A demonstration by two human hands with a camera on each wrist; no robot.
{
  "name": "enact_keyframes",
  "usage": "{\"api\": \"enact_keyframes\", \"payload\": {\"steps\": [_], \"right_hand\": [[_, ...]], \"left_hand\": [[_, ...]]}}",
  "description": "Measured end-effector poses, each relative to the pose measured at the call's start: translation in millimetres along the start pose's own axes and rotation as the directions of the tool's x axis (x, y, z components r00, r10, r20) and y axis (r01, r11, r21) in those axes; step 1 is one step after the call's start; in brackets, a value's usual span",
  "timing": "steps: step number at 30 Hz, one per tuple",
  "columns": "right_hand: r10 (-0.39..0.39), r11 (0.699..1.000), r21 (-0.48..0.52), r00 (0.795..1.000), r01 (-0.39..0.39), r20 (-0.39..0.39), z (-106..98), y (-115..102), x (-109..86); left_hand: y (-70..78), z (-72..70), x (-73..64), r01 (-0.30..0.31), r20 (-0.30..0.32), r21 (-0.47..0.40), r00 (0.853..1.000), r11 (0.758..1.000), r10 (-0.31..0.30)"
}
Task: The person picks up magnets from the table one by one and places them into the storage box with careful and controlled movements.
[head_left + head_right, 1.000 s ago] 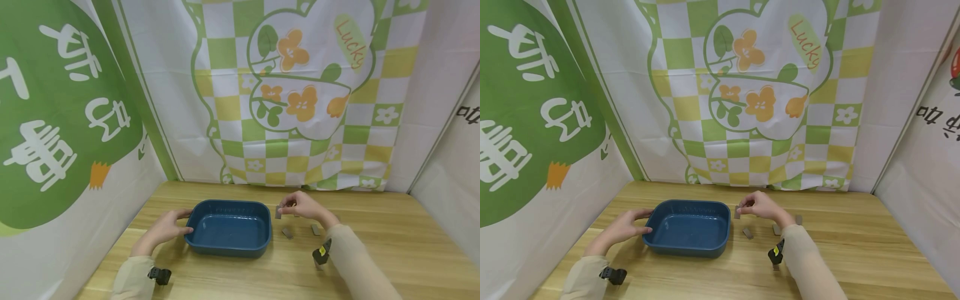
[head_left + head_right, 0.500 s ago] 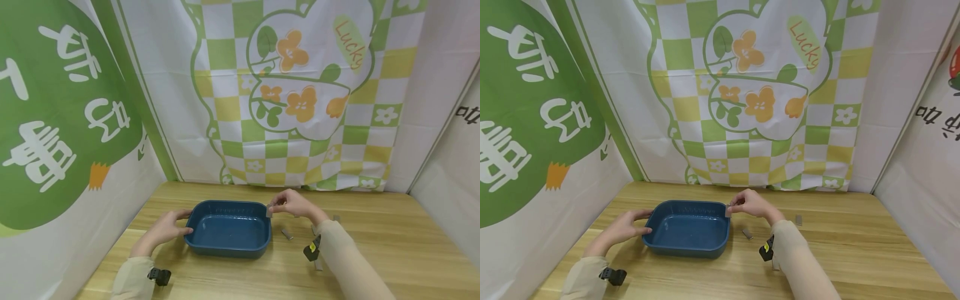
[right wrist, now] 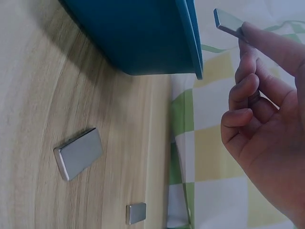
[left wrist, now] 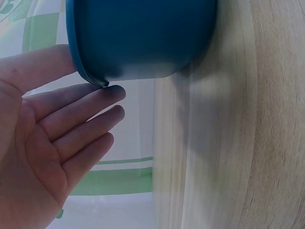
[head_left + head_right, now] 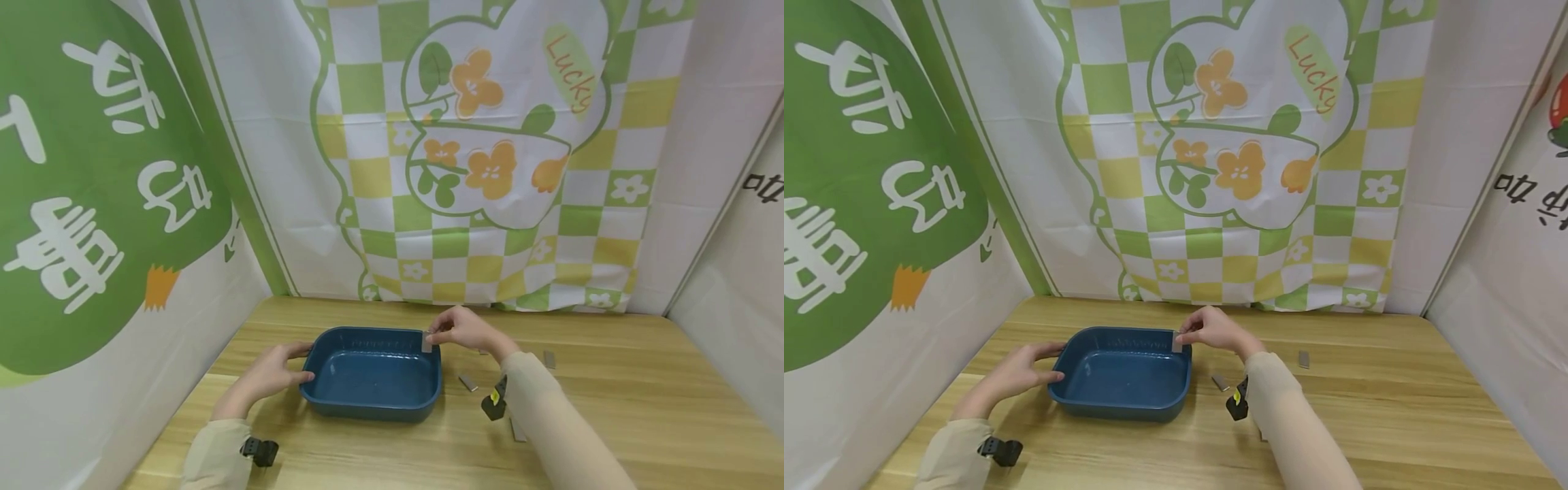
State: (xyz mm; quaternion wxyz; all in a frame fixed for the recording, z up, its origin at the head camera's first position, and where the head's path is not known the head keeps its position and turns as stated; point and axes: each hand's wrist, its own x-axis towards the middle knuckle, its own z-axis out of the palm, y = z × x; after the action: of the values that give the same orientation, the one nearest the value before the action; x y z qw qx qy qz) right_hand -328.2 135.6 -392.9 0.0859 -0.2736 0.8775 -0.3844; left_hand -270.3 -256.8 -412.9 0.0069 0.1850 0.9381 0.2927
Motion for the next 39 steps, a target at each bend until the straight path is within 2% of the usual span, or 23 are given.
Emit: {"api": "enact_keyframes", "payload": {"steps": [7,20,27,39], "right_hand": [[0.016,1.0,0.018,1.0,-0.016,0.017,3,-3,8.3],[-0.02,0.999,-0.033,0.999,0.022,0.049,8,-11,19.9],[-0.006,0.998,-0.059,0.999,0.009,0.043,10,-16,26.7],[0.012,0.999,-0.034,0.999,-0.011,0.036,13,-21,32.1]], "left_hand": [[0.2,-0.2,0.0,-0.007,-0.005,0.009,1.0,1.0,0.007],[-0.2,0.1,0.4,-0.013,-0.005,-0.001,1.0,1.0,0.013],[0.0,-0.2,0.8,-0.018,-0.007,0.005,1.0,1.0,0.018],[1.9,0.0,0.4,-0.002,-0.003,0.005,1.0,1.0,0.002]]}}
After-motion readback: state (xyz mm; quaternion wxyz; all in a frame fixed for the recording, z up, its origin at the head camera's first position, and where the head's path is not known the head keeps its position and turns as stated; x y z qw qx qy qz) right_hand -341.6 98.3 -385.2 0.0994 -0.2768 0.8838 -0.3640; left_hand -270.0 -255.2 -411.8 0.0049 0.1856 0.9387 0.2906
